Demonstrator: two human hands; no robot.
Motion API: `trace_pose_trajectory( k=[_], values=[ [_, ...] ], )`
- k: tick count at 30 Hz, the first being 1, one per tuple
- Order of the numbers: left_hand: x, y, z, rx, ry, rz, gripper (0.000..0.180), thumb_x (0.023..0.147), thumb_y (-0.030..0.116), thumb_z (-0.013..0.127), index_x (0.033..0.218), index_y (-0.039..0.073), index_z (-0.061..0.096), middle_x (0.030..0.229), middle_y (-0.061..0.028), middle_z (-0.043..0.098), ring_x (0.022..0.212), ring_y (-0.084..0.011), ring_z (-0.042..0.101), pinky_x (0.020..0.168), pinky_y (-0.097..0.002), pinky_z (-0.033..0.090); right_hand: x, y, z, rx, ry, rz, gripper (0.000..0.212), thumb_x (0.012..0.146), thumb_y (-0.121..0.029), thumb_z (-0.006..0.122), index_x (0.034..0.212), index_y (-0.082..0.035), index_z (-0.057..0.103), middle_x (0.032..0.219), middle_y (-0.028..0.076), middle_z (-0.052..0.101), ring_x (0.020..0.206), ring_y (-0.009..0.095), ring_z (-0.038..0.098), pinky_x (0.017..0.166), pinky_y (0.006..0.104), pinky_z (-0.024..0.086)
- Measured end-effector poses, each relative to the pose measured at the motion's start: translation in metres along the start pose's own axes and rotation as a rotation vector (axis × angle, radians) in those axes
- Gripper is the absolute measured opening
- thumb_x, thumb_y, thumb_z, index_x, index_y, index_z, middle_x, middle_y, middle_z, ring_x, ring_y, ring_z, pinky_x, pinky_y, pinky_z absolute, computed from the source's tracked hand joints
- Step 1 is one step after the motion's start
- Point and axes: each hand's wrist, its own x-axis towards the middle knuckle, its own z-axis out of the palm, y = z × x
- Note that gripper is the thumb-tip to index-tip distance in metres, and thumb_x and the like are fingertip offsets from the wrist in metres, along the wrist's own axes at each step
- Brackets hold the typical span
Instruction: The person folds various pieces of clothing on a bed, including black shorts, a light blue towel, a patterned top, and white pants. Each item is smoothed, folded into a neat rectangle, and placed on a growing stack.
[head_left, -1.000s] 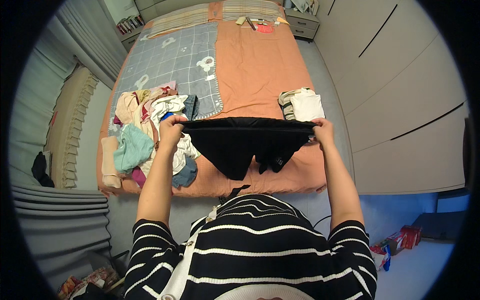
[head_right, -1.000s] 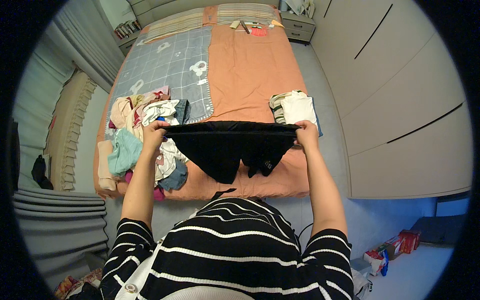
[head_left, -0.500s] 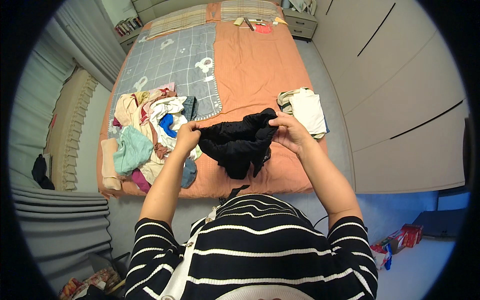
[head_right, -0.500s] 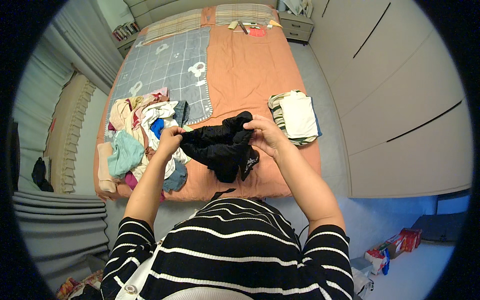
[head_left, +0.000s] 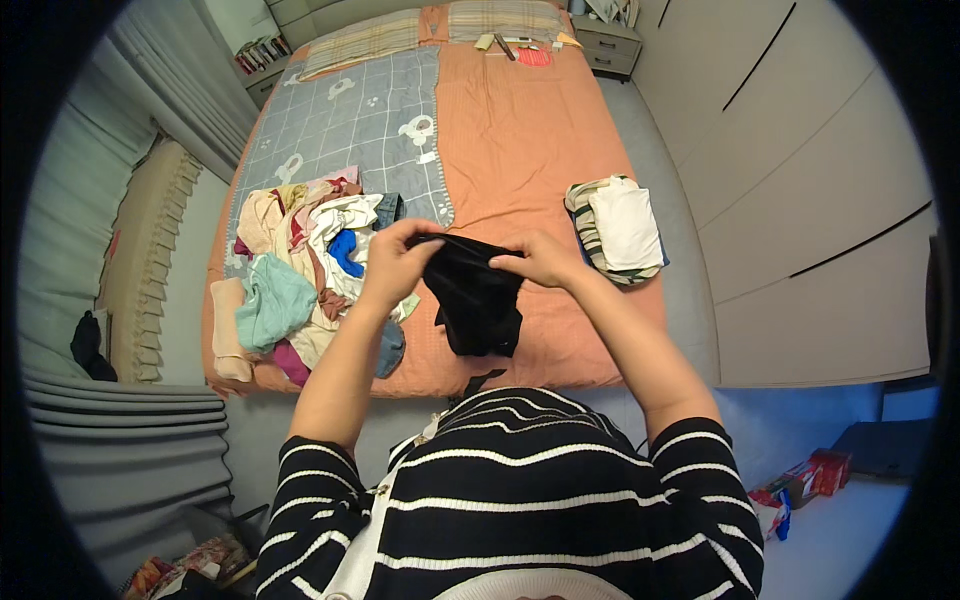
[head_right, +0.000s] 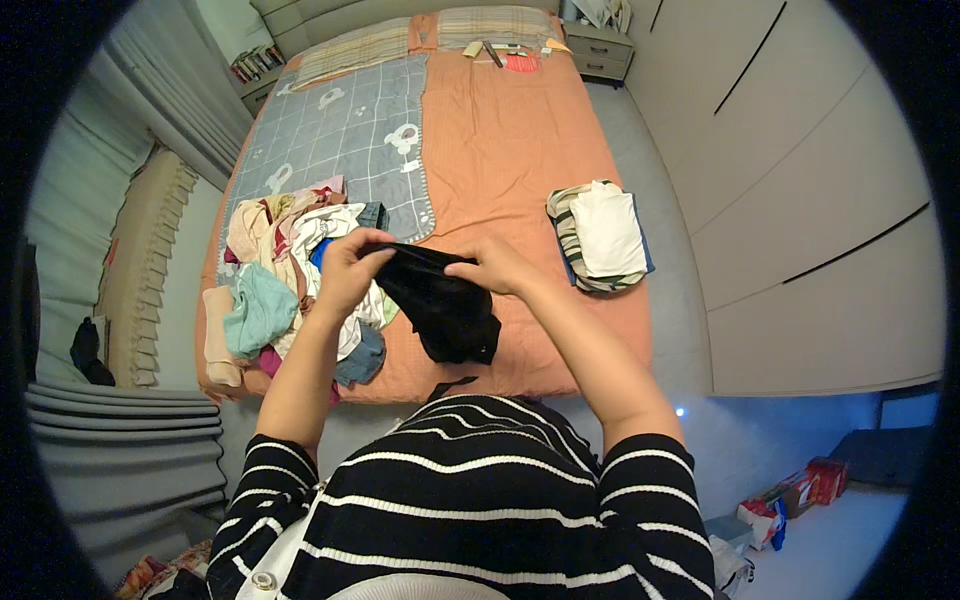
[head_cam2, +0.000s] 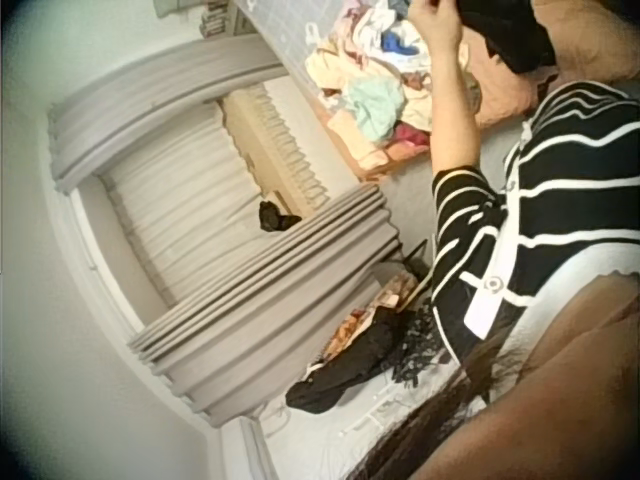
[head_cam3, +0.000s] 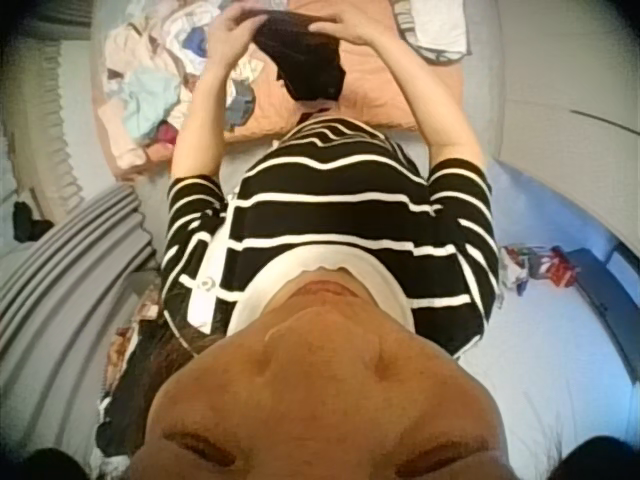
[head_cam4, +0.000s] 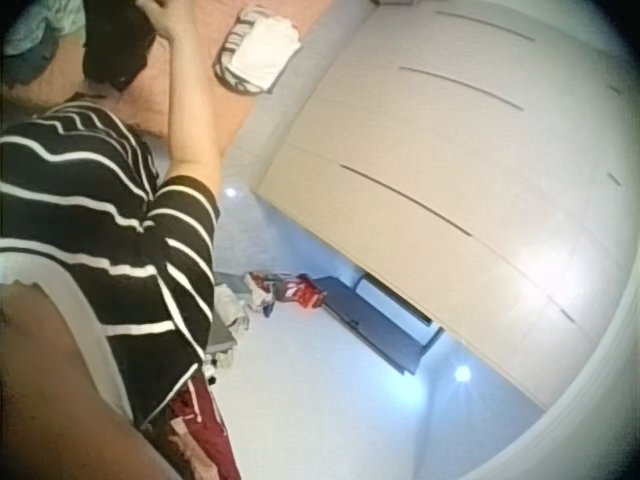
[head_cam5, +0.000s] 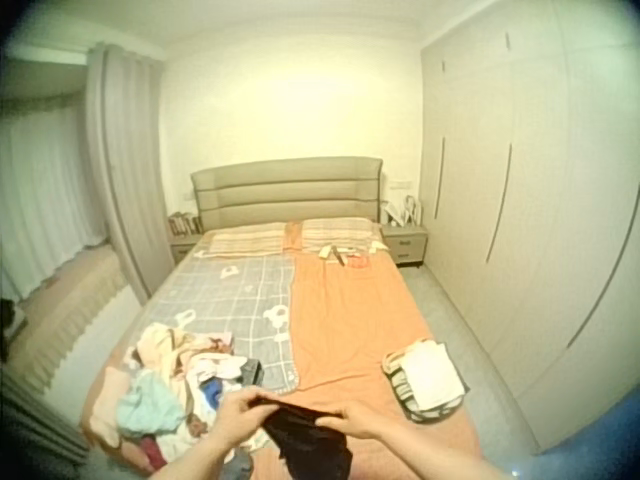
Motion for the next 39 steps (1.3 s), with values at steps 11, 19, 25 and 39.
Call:
trace_pose_trajectory(
  k=[11, 19, 25, 39],
  values=[
    [0.0, -0.013, -0.05, -0.302, 0.331, -0.01, 0.014, 0.082, -0.002, 0.062, 0.096, -0.001, 0.065, 0.085, -0.0024, 0.064, 0.074, -0.0077, 0.058, 0.068, -0.0201, 0.046, 0.001, 0.025, -0.019, -0.257, -0.09, 0.28, 0.021, 0.077, -0.013, 0.071, 0.092, 0.001, 0.068, 0.075, 0.015, 0.065, 0.065, 0.023, 0.062, 0.062, 0.0349, 0.049],
    [-0.003, -0.05, -0.07, -0.313, 0.511, -0.045, 0.014, 0.084, 0.001, 0.063, 0.097, -0.002, 0.064, 0.085, -0.0036, 0.064, 0.071, -0.0082, 0.057, 0.066, -0.021, 0.046, -0.005, 0.074, -0.052, -0.598, 0.199, 0.189, 0.019, 0.076, -0.015, 0.067, 0.095, -0.009, 0.07, 0.083, 0.017, 0.067, 0.078, 0.032, 0.064, 0.07, 0.0396, 0.05],
    [-0.026, -0.043, -0.034, -0.093, 0.218, -0.258, 0.013, 0.081, 0.003, 0.064, 0.094, 0.002, 0.065, 0.079, -0.0004, 0.063, 0.067, -0.0093, 0.057, 0.062, -0.023, 0.047, -0.004, 0.037, -0.038, -0.26, 0.343, 0.061, 0.019, 0.073, -0.008, 0.056, 0.088, 0.0, 0.064, 0.083, 0.017, 0.066, 0.077, 0.027, 0.063, 0.069, 0.0362, 0.049],
    [0.008, -0.059, 0.059, 0.004, 0.261, 0.086, 0.016, 0.074, 0.002, 0.061, 0.089, 0.0, 0.058, 0.072, -0.0044, 0.058, 0.059, -0.0118, 0.051, 0.054, -0.0258, 0.042, 0.008, -0.034, -0.003, 0.171, 0.358, -0.177, 0.029, 0.083, -0.003, 0.055, 0.112, -0.001, 0.052, 0.094, 0.007, 0.06, 0.088, 0.014, 0.057, 0.08, 0.0278, 0.046]
  ],
)
